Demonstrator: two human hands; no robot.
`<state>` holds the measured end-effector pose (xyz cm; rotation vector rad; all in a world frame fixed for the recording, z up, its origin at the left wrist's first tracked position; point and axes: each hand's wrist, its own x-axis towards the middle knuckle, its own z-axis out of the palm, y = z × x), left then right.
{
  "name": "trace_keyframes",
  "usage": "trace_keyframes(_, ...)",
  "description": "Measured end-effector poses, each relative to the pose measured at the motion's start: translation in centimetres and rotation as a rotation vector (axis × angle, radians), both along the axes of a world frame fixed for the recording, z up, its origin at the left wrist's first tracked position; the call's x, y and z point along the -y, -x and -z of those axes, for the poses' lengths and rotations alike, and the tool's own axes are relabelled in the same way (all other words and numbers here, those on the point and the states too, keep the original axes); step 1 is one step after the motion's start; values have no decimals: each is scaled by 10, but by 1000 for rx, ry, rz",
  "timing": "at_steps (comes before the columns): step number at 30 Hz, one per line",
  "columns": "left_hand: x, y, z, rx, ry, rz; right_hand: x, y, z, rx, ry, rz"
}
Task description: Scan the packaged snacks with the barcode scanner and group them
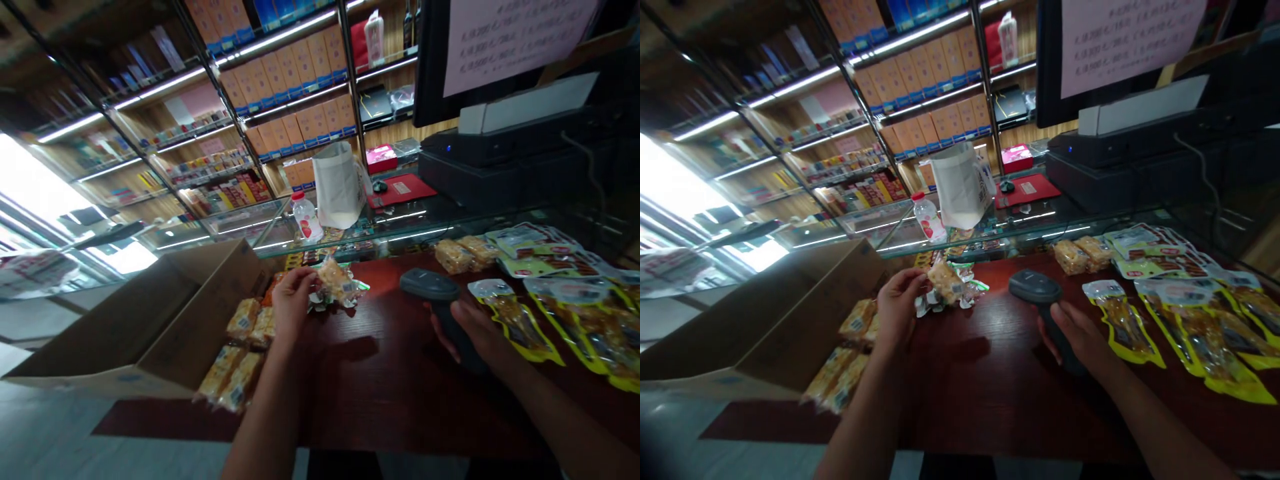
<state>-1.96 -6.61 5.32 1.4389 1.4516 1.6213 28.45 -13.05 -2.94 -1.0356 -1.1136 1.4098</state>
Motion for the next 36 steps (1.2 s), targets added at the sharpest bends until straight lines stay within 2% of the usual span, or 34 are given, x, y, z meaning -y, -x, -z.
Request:
trace_keyframes(4,8,62,-43,-155,97,16,2,0,-2,-10,18,2)
trace_keyframes(7,5,105,-58,-228,223,55,3,2,-1,23,7,-11)
trace_keyframes(11,-4,139,-52,-318,392,102,1,2,1,31,-6,-20)
trace_keyframes(16,-11,152,-35,-411,550,151,-3,-2,2,19,4,-69)
trace_keyframes(20,-15,157,-27,-531,548,166,-3,-2,2,7,11,-57)
trace_keyframes(25,-19,165,-29,-777,496,79,-2,2,0,-64,7,-17)
trace_keyframes(28,-24,151,-41,-998,344,-13,-5,4,-3,-116,9,-33)
trace_keyframes(30,-31,126,-50,-1090,213,-4,-9,4,-4,-143,21,-57)
trace_keyframes(33,-48,63,-59,-1151,84,201,-19,4,-2,-164,53,-49)
trace_keyframes(36,-74,-20,-60,-1208,-33,464,-29,5,3,-128,85,-21)
